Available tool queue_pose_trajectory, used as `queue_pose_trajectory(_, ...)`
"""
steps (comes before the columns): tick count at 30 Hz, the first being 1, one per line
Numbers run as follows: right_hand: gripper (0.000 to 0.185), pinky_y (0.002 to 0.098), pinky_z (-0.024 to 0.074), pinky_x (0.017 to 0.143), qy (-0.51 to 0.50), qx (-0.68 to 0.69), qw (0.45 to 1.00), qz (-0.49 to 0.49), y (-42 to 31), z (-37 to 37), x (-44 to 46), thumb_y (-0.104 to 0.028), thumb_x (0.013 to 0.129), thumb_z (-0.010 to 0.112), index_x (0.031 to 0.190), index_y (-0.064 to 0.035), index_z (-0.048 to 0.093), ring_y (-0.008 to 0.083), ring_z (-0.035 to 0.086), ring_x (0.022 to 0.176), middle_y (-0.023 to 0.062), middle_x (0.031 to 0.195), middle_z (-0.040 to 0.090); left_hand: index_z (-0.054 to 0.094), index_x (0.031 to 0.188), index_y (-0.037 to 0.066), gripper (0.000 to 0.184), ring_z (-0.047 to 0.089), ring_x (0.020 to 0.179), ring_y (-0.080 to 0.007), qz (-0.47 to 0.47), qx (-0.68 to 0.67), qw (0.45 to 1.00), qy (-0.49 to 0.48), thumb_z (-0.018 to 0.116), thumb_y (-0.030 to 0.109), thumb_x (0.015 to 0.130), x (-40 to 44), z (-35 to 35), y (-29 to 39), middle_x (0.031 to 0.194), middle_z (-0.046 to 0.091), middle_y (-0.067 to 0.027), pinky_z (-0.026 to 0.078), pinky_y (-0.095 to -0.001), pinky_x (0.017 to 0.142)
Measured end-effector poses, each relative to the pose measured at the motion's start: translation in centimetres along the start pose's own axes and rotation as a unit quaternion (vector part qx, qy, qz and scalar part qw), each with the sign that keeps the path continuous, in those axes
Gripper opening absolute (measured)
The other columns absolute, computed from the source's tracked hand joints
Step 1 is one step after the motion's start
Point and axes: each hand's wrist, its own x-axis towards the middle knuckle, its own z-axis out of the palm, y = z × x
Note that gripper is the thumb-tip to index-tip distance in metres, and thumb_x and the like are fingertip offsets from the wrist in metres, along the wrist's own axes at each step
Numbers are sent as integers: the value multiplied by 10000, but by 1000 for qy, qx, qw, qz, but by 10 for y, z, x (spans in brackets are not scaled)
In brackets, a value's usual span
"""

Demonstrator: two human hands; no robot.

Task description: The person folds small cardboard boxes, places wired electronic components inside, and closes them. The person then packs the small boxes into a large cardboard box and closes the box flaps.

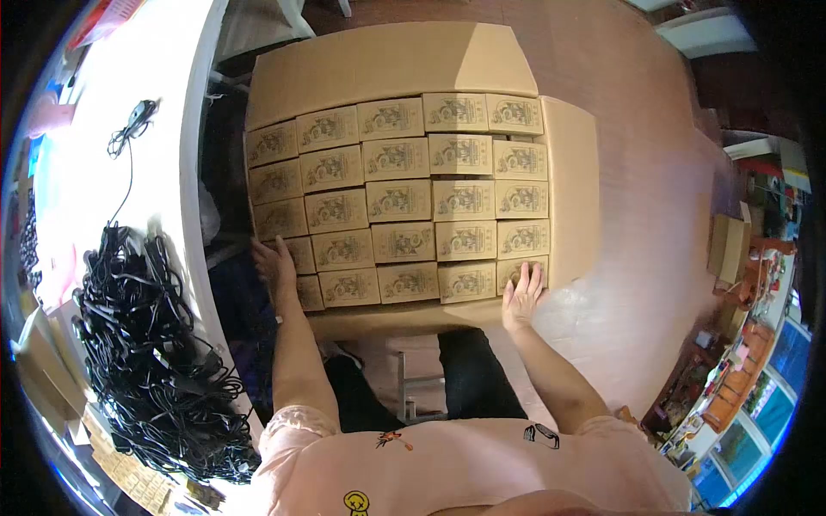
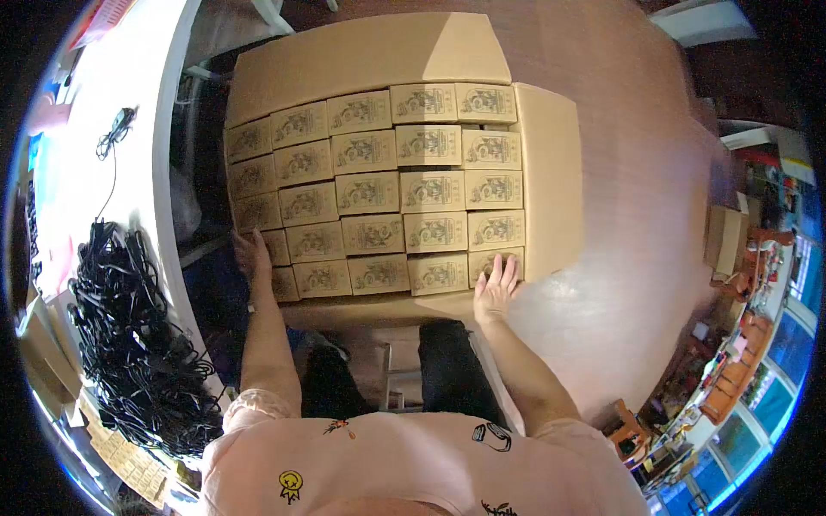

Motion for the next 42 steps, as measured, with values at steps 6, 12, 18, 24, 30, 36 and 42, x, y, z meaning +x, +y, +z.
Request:
queue_pose_trajectory(6,552,514,154,1037,65,75,994,-36,-20,-62,132,-258,868,483,1323,-24,275,368,261,1239,219,1326,295,-5,1405,111,755,110,1320,-370,13,-36,999,-13,258,583,877,-3,-1,0,1439,78,-193,122,-507,1050)
queue_pose_trajectory(12,589,467,256,1015,68,40,995,68,-33,-33,305,-441,904,340,1327,-33,297,351,307,1249,202,1363,300,102,1392,79,724,254,1265,-383,61,-6,997,37,300,554,882,3,3,-11,1404,197,-216,262,-479,999)
queue_pose_trajectory(18,566,431,322,980,-10,141,985,98,-34,-15,316,-490,906,290,1315,-105,350,350,441,1155,181,1230,487,292,1319,8,626,392,1183,-372,146,-219,965,9,339,476,907,19,-13,-11,1289,391,-237,347,-414,958)
queue_pose_trajectory(24,666,415,304,996,-8,93,994,48,1,-2,328,-553,897,179,1308,-69,376,352,400,1191,179,1286,433,297,1315,-11,636,361,1218,-351,69,-276,958,-28,302,484,916,42,10,-24,1332,350,-220,307,-398,994)
queue_pose_trajectory(30,552,438,387,926,12,87,995,-46,-1,-14,315,-431,936,212,1310,-49,348,405,481,1078,245,1152,513,300,1304,-35,663,344,1228,-340,61,-204,977,1,287,502,915,26,-7,-5,1328,345,-216,288,-396,1001)
queue_pose_trajectory(36,503,498,471,660,-49,80,993,-70,17,-26,266,-304,932,313,1381,-138,157,444,581,720,267,819,601,289,1318,-44,710,326,1244,-344,39,-222,974,-1,280,534,906,43,11,-20,1361,309,-219,269,-389,1010)
queue_pose_trajectory(42,422,526,440,746,-67,111,991,21,5,-28,255,-340,928,300,1250,-78,372,457,556,832,285,886,586,242,1343,-46,766,232,1301,-316,100,-226,968,31,271,572,890,47,12,-24,1413,228,-196,202,-356,1048)
